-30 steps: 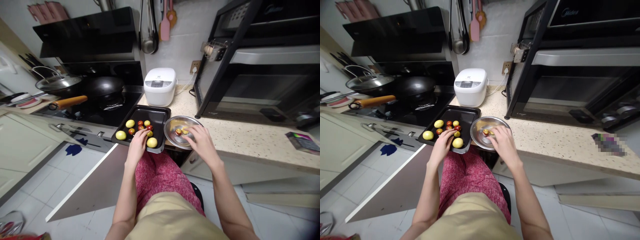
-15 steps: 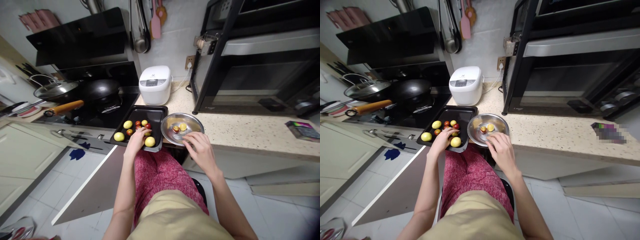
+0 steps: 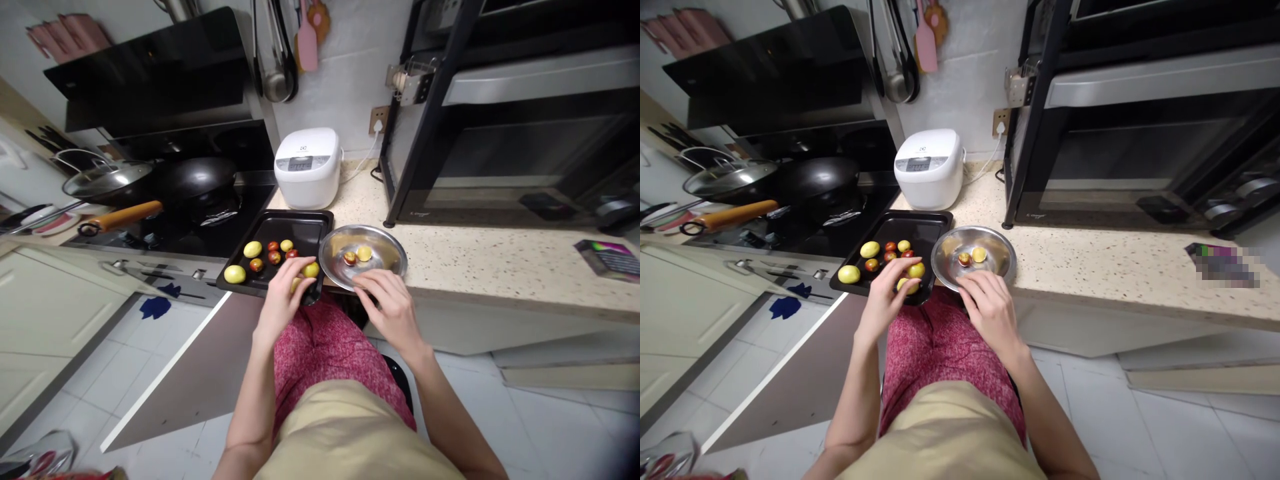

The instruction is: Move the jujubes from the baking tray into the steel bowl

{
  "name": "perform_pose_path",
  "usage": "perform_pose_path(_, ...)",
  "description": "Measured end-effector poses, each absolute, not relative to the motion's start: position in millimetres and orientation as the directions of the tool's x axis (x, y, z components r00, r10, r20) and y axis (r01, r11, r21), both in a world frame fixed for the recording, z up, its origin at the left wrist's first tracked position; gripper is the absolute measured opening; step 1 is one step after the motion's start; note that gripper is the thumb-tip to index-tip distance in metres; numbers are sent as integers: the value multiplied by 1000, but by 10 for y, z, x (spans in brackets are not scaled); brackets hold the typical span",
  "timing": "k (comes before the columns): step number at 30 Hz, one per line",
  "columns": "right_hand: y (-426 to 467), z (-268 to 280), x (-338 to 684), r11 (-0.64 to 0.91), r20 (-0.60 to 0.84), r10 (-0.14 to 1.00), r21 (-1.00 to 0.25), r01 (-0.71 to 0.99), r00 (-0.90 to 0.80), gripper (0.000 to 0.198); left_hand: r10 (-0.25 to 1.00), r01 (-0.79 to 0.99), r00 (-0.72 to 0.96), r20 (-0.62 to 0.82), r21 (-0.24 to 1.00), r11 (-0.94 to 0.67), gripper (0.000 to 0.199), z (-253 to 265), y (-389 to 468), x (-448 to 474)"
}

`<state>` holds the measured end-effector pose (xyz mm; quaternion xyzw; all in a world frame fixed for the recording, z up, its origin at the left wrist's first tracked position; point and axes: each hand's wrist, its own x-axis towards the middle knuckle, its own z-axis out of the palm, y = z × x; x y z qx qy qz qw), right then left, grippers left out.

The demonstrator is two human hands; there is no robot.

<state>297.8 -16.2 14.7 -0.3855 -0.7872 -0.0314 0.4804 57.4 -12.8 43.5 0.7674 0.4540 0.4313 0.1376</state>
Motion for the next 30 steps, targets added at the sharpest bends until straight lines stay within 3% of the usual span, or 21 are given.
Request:
perform_pose_path(4, -221, 149, 2881, 744, 799, 543, -316, 589, -258, 33, 832, 398, 203, 516, 733, -552, 28, 386, -270, 922)
perform_pose_path(9, -249, 106, 2878, 757, 827, 518, -326, 566, -218, 46, 901, 172, 109, 420, 885, -433, 29, 249, -325, 1167)
perform_pose_path(18, -265, -42, 2787, 746, 867, 476, -311, 588, -146, 57, 953, -1, -4, 304, 953, -304, 28, 121, -381, 1343)
perform_pose_path(21, -256, -48, 2767, 726, 836, 529, -357, 589, -145, 52, 948, 30, 4, 318, 948, -318, 25, 111, -385, 1347)
perform_pose_path(24, -159, 7, 2847, 670, 770, 626, -455, 586, -118, 45, 906, 184, 60, 418, 888, -422, 25, 121, -361, 1306)
perform_pose_path(27, 23, 91, 3010, 561, 693, 718, -513, 649, -73, 37, 828, 394, 174, 534, 732, -555, 29, 115, -313, 1249)
perform_pose_path(30, 208, 160, 3159, 436, 592, 802, -494, 752, -76, 28, 756, 517, 306, 579, 566, -642, 30, 76, -266, 1217)
